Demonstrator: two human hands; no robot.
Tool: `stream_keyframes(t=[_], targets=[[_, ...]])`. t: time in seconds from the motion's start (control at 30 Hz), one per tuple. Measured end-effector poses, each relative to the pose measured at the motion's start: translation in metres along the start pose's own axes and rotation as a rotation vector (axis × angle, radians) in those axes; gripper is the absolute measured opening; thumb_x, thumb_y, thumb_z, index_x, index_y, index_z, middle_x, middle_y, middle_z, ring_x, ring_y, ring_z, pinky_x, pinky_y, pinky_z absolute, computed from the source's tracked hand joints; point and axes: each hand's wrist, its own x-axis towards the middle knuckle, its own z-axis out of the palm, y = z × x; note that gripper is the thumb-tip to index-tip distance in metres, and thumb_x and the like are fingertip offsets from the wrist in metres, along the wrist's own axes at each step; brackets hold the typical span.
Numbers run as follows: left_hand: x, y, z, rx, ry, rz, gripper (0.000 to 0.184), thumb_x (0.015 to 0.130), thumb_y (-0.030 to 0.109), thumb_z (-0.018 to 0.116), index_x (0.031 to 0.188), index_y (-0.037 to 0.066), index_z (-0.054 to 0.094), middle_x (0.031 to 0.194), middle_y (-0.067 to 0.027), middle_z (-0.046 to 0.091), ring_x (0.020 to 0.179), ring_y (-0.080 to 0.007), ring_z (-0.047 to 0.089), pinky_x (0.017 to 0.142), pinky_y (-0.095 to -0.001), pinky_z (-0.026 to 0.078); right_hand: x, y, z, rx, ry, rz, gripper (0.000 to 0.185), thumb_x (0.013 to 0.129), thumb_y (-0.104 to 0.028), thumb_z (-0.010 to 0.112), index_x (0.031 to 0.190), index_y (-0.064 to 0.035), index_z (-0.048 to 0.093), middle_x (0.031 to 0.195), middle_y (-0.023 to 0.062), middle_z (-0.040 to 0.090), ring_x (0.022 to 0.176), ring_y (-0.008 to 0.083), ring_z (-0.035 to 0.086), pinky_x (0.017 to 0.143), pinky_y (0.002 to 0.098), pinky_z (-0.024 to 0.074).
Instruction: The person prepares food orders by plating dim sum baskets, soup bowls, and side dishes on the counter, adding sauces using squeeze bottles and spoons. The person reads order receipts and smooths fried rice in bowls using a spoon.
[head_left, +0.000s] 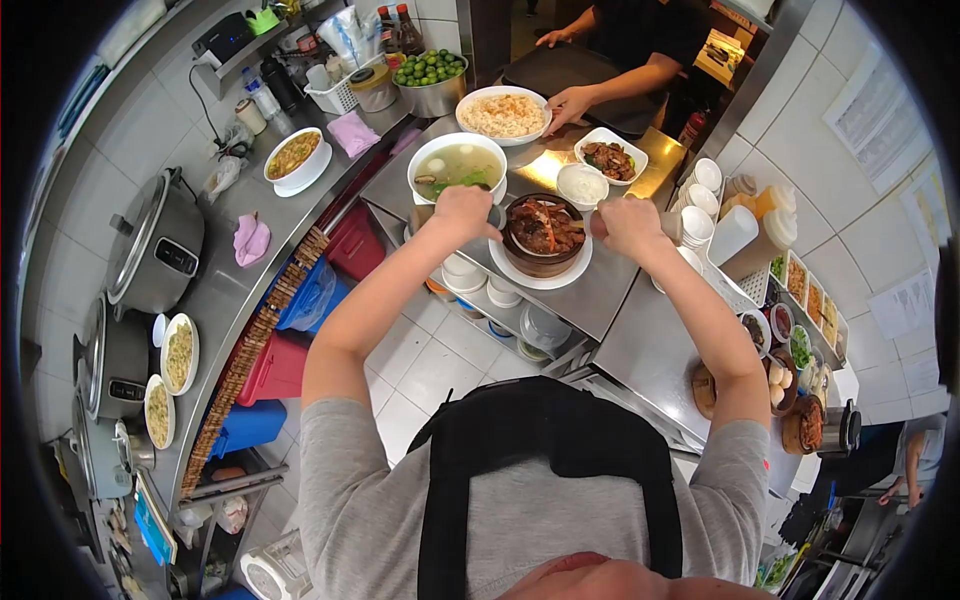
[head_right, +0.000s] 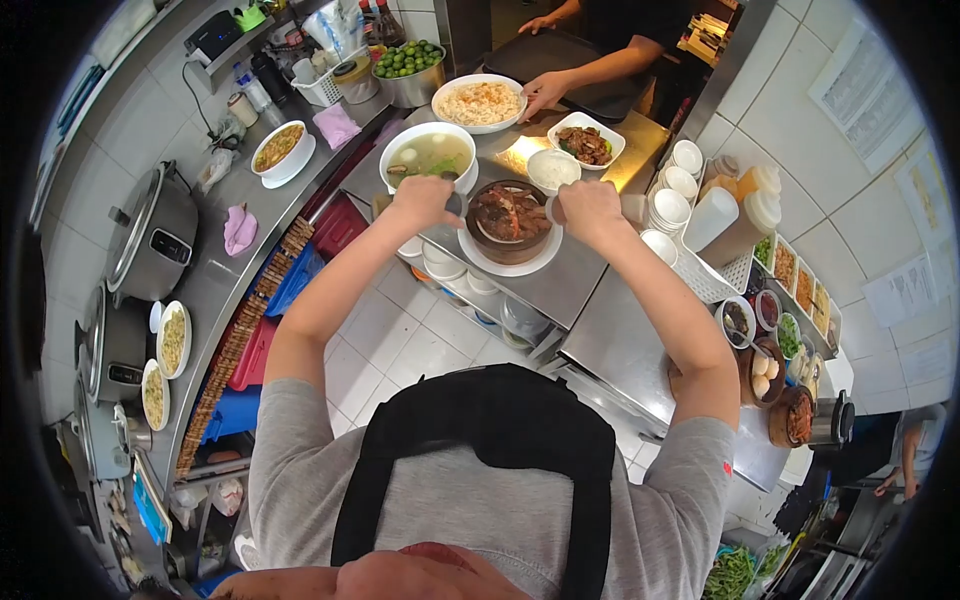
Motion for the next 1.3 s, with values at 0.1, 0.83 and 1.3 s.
stream_keyframes(t=[0.1, 0.83, 1.3], targets=[[-0.011, 0.007, 0.002, -0.035, 0.0, 0.058, 0.054, 0.058, 0.051, 0.067, 0.083, 0.003, 0.06, 0.079, -0.012, 0.061, 0.078, -0.0257, 0.06, 0.065, -0.0357, 0.048, -0.002, -0.009, -0.001, 0.06, -0.05, -0.033, 0.023, 0.061, -0.015, 0.064, 0.08, -0.0043, 0.061, 0.08, 0.0127, 0.062, 0.077, 0.0267, 0.061, 0.065, 0.0367, 0.0485], [0.073, 0.182, -0.066, -1.6, 0.247, 0.566, 0.043, 0.071, 0.02, 0.069, 0.103, -0.001, 0.051, 0.094, -0.0085, 0.058, 0.086, -0.013, 0.054, 0.076, -0.0257, 0.043, -0.156, 0.076, 0.005, 1.122, 0.996, 0.624, 0.044, 0.067, -0.017, 0.07, 0.102, -0.0016, 0.049, 0.087, 0.0091, 0.058, 0.075, 0.0145, 0.055, 0.067, 0.0278, 0.0449], [0.159, 0.352, 0.009, -1.03, 0.523, 0.439, 0.049, 0.056, 0.024, 0.075, 0.09, 0.001, 0.049, 0.092, -0.0176, 0.053, 0.09, -0.0334, 0.05, 0.075, -0.0403, 0.041, -0.206, 0.185, 0.113, 0.562, 0.605, 0.771, 0.04, 0.066, -0.017, 0.068, 0.099, -0.0006, 0.051, 0.087, 0.0166, 0.06, 0.078, 0.0266, 0.059, 0.068, 0.034, 0.0458]])
